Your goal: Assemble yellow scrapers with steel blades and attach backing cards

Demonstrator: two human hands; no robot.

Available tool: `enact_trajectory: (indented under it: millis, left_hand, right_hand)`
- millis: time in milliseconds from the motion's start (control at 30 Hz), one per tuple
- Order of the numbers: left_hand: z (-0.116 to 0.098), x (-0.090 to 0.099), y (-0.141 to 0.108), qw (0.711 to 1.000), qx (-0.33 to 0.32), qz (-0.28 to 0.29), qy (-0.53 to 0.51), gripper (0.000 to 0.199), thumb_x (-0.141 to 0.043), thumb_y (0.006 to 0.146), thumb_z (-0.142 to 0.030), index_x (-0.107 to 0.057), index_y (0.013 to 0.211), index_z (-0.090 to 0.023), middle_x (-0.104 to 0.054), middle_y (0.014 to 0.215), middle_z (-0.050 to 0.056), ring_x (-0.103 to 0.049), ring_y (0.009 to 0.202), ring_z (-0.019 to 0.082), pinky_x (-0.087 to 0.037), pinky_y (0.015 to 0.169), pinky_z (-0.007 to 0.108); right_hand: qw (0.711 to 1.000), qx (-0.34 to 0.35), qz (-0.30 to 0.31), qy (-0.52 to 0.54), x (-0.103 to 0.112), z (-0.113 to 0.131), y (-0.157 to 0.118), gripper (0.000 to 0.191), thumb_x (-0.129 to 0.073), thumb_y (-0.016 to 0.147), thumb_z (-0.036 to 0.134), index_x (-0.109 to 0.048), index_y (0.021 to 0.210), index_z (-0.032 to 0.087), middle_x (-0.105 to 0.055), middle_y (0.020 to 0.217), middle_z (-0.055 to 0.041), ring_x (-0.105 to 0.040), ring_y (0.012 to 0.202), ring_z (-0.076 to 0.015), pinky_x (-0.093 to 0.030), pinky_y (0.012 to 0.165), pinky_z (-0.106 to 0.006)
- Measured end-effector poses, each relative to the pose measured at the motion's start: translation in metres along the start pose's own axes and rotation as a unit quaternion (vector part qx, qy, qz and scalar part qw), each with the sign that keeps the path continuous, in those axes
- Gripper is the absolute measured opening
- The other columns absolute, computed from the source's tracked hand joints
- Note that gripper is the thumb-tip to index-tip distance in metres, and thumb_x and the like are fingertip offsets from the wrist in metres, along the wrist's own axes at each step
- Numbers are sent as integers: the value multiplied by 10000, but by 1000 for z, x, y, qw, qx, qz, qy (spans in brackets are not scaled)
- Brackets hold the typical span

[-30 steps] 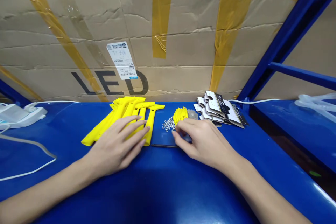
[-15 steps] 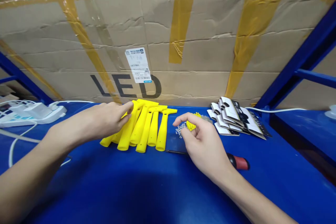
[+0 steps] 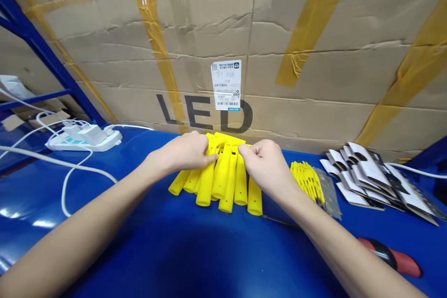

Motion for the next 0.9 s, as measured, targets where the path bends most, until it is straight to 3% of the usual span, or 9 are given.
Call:
enact_trajectory:
  millis: [167,267,367,467,567,633,700,800,900]
  left_hand:
    - [4,-1,4,999,13,-4,-42,425,-531,833,-482,-736,969,-135,-734,850,144,-671,717,247,-480,586,332]
    - [10,16,-4,998,29,-18,-53,435,-521,819,-513,-731,884,-137,-686,697,109,-606,585,212,-399,501,315]
    - [6,47,-20,995,24,-87,-32,393,-514,811,-499,-697,739,-158,-611,580,66,-527,509,179,-325,483,318]
    - [-17,61,-36,993,-35,-108,-34,364,-502,834,-476,-632,658,-184,-586,557,25,-476,469,139,-300,467,300]
    - [-46,58,-46,990,-93,-92,-53,377,-472,883,-458,-584,638,-195,-556,532,-6,-434,425,113,-280,438,284]
    - [-68,57,-48,986,-132,-92,-52,391,-438,928,-458,-589,682,-195,-574,558,-9,-444,429,108,-300,453,280]
    - [-90,55,-44,982,-165,-89,-39,393,-417,962,-476,-620,780,-194,-624,631,4,-488,463,117,-338,490,281]
    - [-120,54,-32,977,-201,-74,-11,396,-403,994,-517,-637,963,-198,-694,795,37,-585,574,154,-398,564,287]
    - [-142,54,-14,975,-214,-66,13,418,-381,1010,-539,-623,1012,-198,-716,882,62,-643,685,193,-436,628,302]
  right_hand:
    - [999,-20,-37,8,13,-13,-2,479,-468,841,298,-294,399,239,-281,414,26,-255,424,-104,-199,465,-305]
    - [998,-15,-30,44,20,-19,-3,492,-470,864,295,-336,396,227,-344,407,17,-317,432,-107,-265,491,-304]
    - [997,0,-26,69,32,-26,-7,557,-480,915,370,-355,394,219,-386,414,10,-354,441,-105,-313,511,-301]
    - [995,14,-21,100,48,-35,-14,508,-530,922,455,-490,481,207,-437,449,13,-399,459,-108,-336,491,-283]
    - [988,25,-55,140,75,-49,-25,228,-674,838,405,-687,966,217,-683,714,-13,-477,483,-105,-399,467,-262]
    - [988,18,-77,135,92,-61,-32,421,-700,800,332,-634,1208,248,-751,1032,-68,-500,468,-89,-438,449,-268]
    - [989,-3,-102,111,107,-75,-40,424,-657,793,255,-645,1217,247,-728,1182,-100,-523,466,-88,-439,417,-266]
    - [983,-35,-146,107,129,-91,-53,408,-580,768,169,-664,1160,248,-723,1203,-100,-599,526,-131,-391,352,-246]
    - [965,-21,-220,141,154,-97,-65,315,-534,690,102,-622,961,237,-727,1168,-87,-653,585,-165,-373,333,-238]
Point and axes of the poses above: each hand's wrist, its own y-axis towards the middle knuckle, its own x-axis out of the back of the hand, z = x × y, the point moved 9 cm from there along y, towards the middle knuckle
